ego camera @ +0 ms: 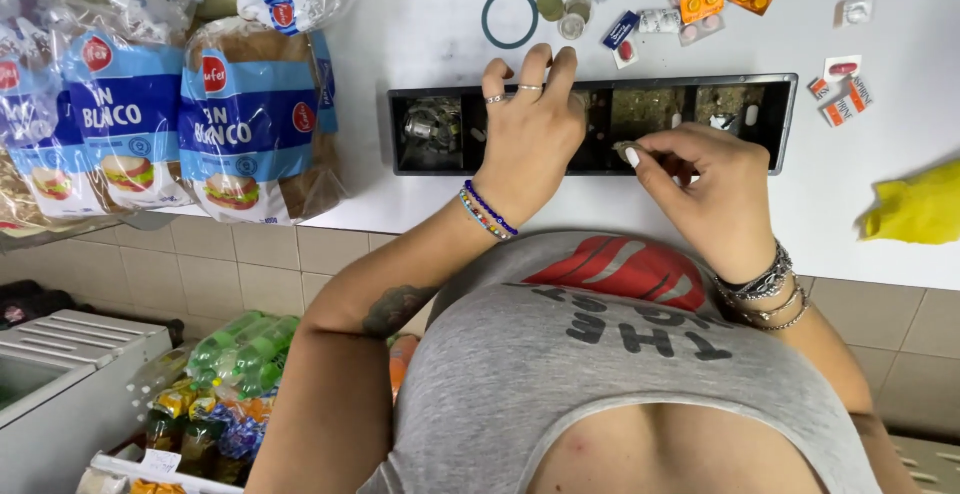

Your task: Sorting and organizing various small items including coins and medication into a multi-compartment tray at a store counter.

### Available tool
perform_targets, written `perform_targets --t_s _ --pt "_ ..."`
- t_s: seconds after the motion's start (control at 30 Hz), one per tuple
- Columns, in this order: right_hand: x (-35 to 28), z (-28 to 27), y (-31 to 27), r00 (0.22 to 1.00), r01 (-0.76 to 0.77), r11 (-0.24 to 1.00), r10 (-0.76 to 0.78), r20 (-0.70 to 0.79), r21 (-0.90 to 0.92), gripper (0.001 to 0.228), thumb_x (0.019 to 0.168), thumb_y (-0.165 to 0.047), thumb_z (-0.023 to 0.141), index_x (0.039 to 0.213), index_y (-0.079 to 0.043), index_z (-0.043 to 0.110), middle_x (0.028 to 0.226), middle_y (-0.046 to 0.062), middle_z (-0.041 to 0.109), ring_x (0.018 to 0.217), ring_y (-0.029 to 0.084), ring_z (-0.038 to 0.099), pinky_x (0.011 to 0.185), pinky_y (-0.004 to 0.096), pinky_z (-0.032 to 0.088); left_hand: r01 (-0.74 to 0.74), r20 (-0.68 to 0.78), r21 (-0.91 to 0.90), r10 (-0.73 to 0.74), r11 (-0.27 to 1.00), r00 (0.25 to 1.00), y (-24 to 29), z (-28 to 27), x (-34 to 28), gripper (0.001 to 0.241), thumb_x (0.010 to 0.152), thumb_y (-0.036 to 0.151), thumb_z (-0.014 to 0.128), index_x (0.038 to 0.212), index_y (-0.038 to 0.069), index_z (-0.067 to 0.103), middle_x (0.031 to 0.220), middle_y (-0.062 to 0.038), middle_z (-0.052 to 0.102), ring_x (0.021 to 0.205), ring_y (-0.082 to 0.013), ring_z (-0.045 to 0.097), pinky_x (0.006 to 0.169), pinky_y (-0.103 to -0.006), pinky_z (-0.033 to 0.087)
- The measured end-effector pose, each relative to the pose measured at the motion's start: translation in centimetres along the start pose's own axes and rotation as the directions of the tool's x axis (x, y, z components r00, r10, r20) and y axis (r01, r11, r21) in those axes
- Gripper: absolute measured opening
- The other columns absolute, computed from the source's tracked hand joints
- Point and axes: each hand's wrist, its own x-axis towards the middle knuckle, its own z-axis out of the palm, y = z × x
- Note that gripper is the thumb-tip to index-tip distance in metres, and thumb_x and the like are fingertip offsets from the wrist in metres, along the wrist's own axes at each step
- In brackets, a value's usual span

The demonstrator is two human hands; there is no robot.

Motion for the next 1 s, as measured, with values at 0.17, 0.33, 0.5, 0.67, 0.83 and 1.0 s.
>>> perform_targets --t_s 0.17,0.33,0.5,0.67,0.83,1.0 --pt "0.1 0.0 0.4 0.999 -0.031 0.999 0.031 -0.013 0.037 0.003 0.102 -0.005 0.076 0.102 -0.002 0.077 0.086 0.006 0.07 0.067 0.014 0.054 0.067 0.028 0.044 -0.117 0.012 0.027 0.116 0.993 0.993 -1.0 -0.5 0.2 0.014 0.082 0.001 0.07 0.072 0.011 0.068 0.122 -0.008 0.062 0.118 -0.0288 0.047 0.095 -0.0523 0.035" --pt "1.3 -0.2 0.4 0.998 -0.025 0.994 0.03 -0.05 0.105 0.006 0.108 -0.005 0.072 0.111 0.0 0.074 0.1 0.01 0.073 0.081 0.018 0.063 0.072 0.028 0.05 -0.014 0.067 -0.278 0.034 0.96 0.997 -3.6 -3.4 0.4 0.017 0.091 0.015 0.076 0.077 0.008 0.069 0.126 0.0 0.058 0.119 -0.028 0.047 0.092 -0.0506 0.038" --pt "3.4 1.3 -1.1 0.995 -0.091 0.89 0.065 0.074 0.446 0.008 0.105 0.0 0.069 0.11 0.002 0.062 0.102 0.016 0.075 0.086 0.022 0.078 0.08 0.026 0.062 0.114 0.113 -0.72 -0.046 0.685 0.993 -3.0 -5.8 0.9 0.007 0.103 0.006 0.061 0.104 0.005 0.068 0.12 -0.005 0.059 0.107 -0.0303 0.047 0.097 -0.0423 0.041" --pt "4.1 1.9 -1.2 0.992 -0.105 0.855 0.057 0.109 0.508 0.021 0.103 0.004 0.069 0.119 0.002 0.056 0.104 0.016 0.074 0.09 0.02 0.074 0.087 0.026 0.062 0.119 0.088 -0.592 -0.083 0.797 0.993 -3.0 -4.4 0.3 0.003 0.096 0.011 0.074 0.095 0.01 0.071 0.116 -0.002 0.058 0.108 -0.0301 0.047 0.086 -0.0441 0.044" --pt "3.6 1.4 0.3 1.0 -0.009 0.963 0.001 0.027 0.269 0.013 0.106 0.0 0.072 0.119 0.003 0.071 0.097 0.012 0.075 0.086 0.017 0.074 0.081 0.025 0.058 0.149 0.062 -0.106 -0.143 0.983 0.988 -1.7 -2.3 -0.9 0.021 0.073 -0.003 0.075 0.071 0.012 0.061 0.126 -0.009 0.052 0.117 -0.0348 0.045 0.093 -0.0527 0.042" --pt "2.8 0.8 0.2 0.999 -0.024 0.961 0.036 -0.038 0.276 0.014 0.106 0.005 0.071 0.12 0.003 0.071 0.098 0.014 0.074 0.088 0.019 0.075 0.078 0.024 0.059 0.002 0.015 0.045 -0.002 0.999 1.0 -0.8 -0.6 -0.6 0.014 0.079 -0.005 0.074 0.068 0.005 0.072 0.129 -0.014 0.064 0.126 -0.0346 0.047 0.111 -0.0661 0.034"
